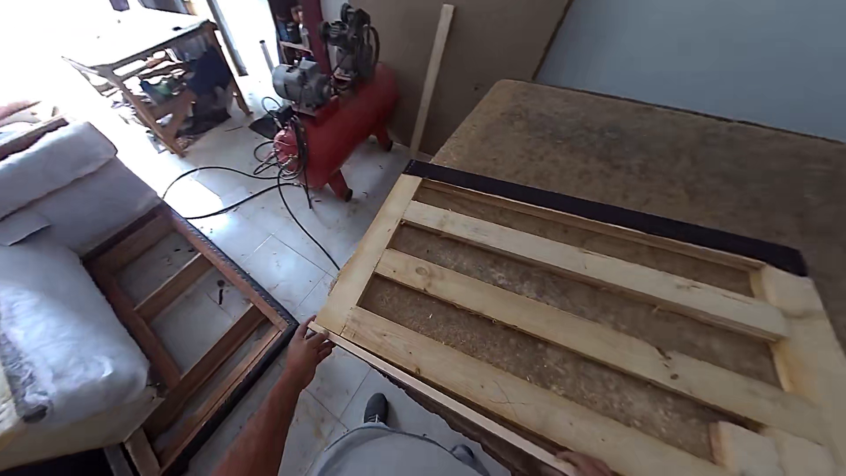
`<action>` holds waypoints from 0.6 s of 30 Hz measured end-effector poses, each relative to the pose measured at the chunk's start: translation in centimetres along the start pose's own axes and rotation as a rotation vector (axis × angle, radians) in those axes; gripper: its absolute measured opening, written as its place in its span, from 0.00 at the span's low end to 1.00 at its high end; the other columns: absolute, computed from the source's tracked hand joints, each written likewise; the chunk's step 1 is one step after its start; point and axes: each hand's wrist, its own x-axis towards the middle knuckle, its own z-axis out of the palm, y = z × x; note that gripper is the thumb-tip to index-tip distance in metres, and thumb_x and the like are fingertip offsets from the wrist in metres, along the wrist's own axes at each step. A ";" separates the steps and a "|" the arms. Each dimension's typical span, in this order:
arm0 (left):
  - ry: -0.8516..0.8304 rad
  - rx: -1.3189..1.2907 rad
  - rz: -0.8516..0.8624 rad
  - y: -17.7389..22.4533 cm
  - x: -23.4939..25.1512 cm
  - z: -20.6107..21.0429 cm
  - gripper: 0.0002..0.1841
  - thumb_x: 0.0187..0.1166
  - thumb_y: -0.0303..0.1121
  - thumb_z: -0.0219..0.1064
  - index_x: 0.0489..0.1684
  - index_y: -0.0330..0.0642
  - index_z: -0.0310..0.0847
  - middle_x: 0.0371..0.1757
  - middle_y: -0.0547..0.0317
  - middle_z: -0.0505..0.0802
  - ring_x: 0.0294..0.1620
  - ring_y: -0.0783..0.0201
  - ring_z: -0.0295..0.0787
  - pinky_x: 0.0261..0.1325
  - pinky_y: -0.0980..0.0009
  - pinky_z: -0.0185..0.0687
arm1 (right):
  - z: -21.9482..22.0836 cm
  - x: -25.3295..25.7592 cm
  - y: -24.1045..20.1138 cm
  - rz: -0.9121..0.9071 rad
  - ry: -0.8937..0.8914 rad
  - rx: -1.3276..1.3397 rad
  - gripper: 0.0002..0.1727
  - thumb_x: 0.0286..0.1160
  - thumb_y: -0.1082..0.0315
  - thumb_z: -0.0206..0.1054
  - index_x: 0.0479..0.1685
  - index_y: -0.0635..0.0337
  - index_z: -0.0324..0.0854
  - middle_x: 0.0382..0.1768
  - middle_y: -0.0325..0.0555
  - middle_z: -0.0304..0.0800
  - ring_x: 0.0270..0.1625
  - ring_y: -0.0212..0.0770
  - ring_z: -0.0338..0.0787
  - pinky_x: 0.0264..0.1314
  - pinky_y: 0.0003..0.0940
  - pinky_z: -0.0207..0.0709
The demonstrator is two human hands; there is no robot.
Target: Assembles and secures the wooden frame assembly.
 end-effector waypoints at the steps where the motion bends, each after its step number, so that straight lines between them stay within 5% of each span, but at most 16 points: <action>1: -0.019 0.026 -0.011 0.5 0.0 -0.4 0.29 0.86 0.22 0.59 0.87 0.44 0.59 0.65 0.35 0.86 0.50 0.47 0.94 0.50 0.55 0.93 | 0.4 0.0 -0.1 0.075 0.052 0.045 0.28 0.65 0.56 0.81 0.58 0.70 0.87 0.62 0.71 0.86 0.69 0.67 0.84 0.75 0.61 0.74; 4: -0.073 0.108 -0.026 1.2 0.7 -1.1 0.26 0.84 0.20 0.59 0.83 0.37 0.62 0.59 0.37 0.88 0.48 0.49 0.94 0.48 0.55 0.93 | 1.9 -0.5 -1.1 0.268 0.296 0.282 0.39 0.49 0.61 0.91 0.62 0.73 0.81 0.63 0.74 0.83 0.67 0.68 0.83 0.71 0.63 0.76; 6: -0.108 0.164 -0.044 1.4 1.6 -1.4 0.26 0.84 0.21 0.59 0.82 0.36 0.63 0.58 0.39 0.89 0.47 0.51 0.95 0.47 0.56 0.94 | 2.8 -0.6 -1.8 0.346 0.409 0.466 0.45 0.48 0.62 0.91 0.71 0.71 0.75 0.68 0.70 0.80 0.71 0.63 0.82 0.72 0.58 0.78; 8: -0.140 0.212 -0.072 1.6 2.5 -1.8 0.24 0.85 0.22 0.59 0.80 0.36 0.65 0.57 0.40 0.90 0.45 0.52 0.95 0.46 0.57 0.95 | 3.6 -0.3 -2.1 0.422 0.510 0.751 0.47 0.55 0.64 0.87 0.77 0.72 0.67 0.71 0.67 0.78 0.71 0.56 0.81 0.72 0.51 0.80; 11: -0.148 0.264 -0.095 1.9 3.1 -1.5 0.21 0.83 0.21 0.59 0.75 0.36 0.69 0.53 0.42 0.91 0.42 0.53 0.95 0.42 0.58 0.95 | 4.5 1.1 -2.5 0.530 0.677 1.301 0.35 0.69 0.77 0.75 0.75 0.74 0.62 0.58 0.65 0.80 0.53 0.51 0.89 0.54 0.46 0.90; 14: -0.187 0.338 -0.118 2.7 2.4 -1.3 0.20 0.85 0.23 0.58 0.75 0.37 0.66 0.53 0.45 0.90 0.43 0.56 0.95 0.43 0.60 0.95 | 3.5 2.0 -3.1 0.683 0.601 1.569 0.22 0.86 0.70 0.64 0.74 0.71 0.70 0.57 0.64 0.87 0.50 0.51 0.93 0.51 0.44 0.91; 18: -0.207 0.460 -0.093 3.3 2.5 -1.1 0.16 0.87 0.24 0.56 0.71 0.36 0.68 0.47 0.49 0.90 0.38 0.60 0.94 0.42 0.64 0.94 | 2.7 2.7 -2.6 0.831 0.540 1.655 0.20 0.86 0.66 0.65 0.69 0.70 0.73 0.52 0.63 0.89 0.46 0.51 0.94 0.46 0.43 0.91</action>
